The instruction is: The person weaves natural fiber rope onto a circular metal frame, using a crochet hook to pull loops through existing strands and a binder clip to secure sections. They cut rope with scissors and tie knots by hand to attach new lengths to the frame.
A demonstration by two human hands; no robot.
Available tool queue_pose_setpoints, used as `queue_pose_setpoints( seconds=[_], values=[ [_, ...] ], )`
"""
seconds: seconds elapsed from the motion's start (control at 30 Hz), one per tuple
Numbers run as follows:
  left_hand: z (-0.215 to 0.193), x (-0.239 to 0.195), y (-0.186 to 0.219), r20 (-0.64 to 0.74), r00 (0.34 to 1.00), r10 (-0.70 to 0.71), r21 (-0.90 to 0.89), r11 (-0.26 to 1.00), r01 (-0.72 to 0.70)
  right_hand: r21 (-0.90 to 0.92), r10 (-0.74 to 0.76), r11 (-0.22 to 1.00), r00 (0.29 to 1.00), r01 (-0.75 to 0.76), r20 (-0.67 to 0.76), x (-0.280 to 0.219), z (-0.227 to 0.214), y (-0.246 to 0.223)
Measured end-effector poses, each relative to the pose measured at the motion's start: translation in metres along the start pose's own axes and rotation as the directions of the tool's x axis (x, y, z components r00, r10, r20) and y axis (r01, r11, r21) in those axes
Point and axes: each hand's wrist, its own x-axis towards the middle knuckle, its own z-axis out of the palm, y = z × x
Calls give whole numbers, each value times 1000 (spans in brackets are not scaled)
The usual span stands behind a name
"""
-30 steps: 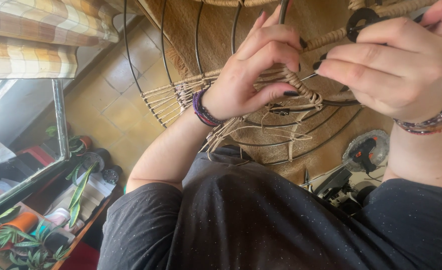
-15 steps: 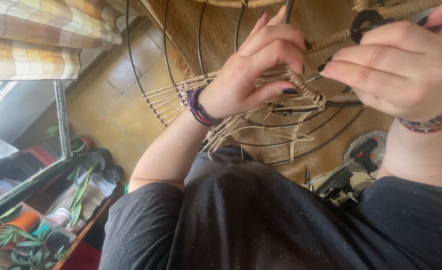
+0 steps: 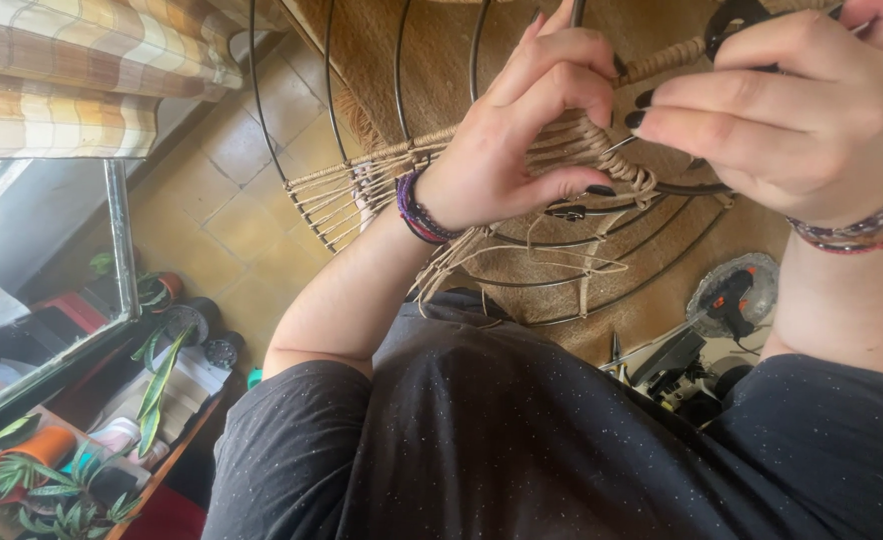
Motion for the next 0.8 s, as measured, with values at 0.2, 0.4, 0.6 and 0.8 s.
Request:
queue_pose_setpoints(
  seconds=[0.2,0.4,0.6,0.8],
  values=[
    [-2,-2,-2,35,999,-29,46,999,27,105,8,994,999,-13,47,8,-3,-3],
    [-4,-3,0,54,998,-40,52,998,37,90,6,996,1000,-7,4,2,0,-1],
    [-6,-5,-3,77,997,-11,20,1000,10,98,-87,989,978,107,-188,-18,18,27],
    [17,-38,-24,-14,999,-37,-63,997,36,171,-30,980,928,100,-372,-34,30,32]
  ],
)
